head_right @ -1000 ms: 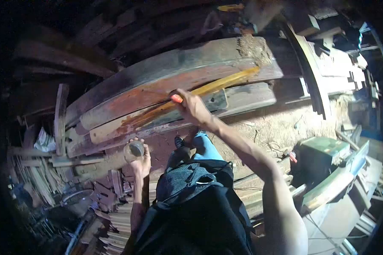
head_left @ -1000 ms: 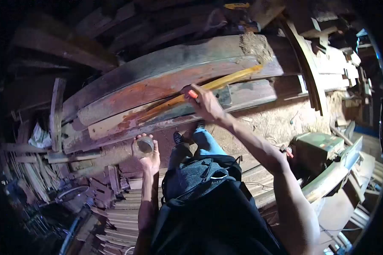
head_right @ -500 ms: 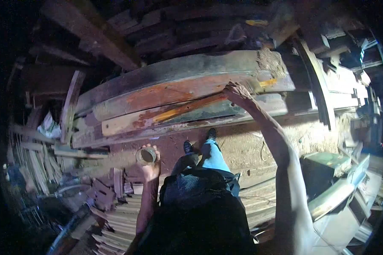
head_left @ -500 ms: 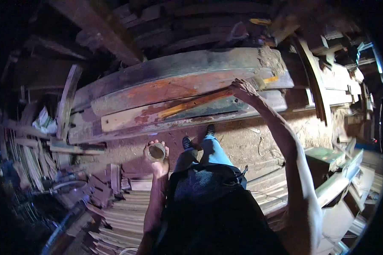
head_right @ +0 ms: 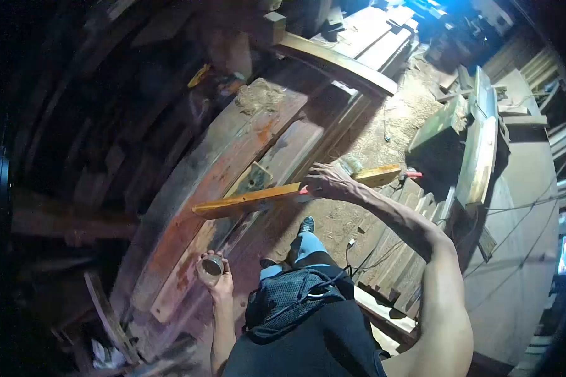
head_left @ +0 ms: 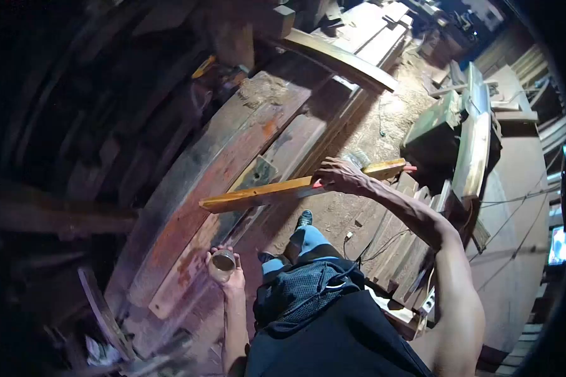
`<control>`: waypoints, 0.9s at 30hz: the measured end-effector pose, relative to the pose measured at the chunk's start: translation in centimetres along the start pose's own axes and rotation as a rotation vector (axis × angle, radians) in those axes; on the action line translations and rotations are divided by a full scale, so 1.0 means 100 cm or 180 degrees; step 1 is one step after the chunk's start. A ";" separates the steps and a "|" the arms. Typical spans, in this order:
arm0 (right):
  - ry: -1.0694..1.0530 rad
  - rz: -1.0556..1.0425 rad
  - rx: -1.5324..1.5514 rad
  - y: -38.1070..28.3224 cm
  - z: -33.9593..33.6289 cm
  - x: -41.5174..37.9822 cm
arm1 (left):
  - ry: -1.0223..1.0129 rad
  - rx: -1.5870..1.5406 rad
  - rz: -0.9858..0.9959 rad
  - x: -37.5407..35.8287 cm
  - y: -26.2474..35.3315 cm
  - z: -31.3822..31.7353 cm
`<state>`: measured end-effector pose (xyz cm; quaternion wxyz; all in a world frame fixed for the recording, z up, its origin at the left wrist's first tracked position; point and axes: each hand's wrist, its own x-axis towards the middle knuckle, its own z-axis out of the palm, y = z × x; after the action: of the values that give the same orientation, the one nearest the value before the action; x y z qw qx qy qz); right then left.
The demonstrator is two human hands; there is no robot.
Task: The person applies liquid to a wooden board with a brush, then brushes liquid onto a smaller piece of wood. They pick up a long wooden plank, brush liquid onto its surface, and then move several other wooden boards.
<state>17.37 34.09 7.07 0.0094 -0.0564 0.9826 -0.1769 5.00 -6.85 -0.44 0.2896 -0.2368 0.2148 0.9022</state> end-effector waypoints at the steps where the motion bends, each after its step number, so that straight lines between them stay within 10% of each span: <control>1: 0.0083 0.0219 0.0066 0.010 -0.005 -0.017 | -0.0072 0.0082 -0.0094 0.010 -0.011 0.012; 7: 0.1000 0.1616 -0.0140 0.046 -0.042 -0.109 | -0.0474 0.0593 -0.0859 0.065 -0.086 0.062; 13: 0.2017 0.1643 -0.0924 0.109 -0.078 -0.178 | -0.0510 0.0785 -0.1257 0.073 -0.203 0.136; 27: 0.2202 0.2194 -0.0384 0.204 -0.126 -0.197 | -0.0647 0.0972 -0.1639 0.101 -0.337 0.225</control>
<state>34.28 59.71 11.75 -0.2627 0.3337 0.8981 -0.1146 11.97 34.18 3.42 0.5607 -0.1458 0.2507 0.7756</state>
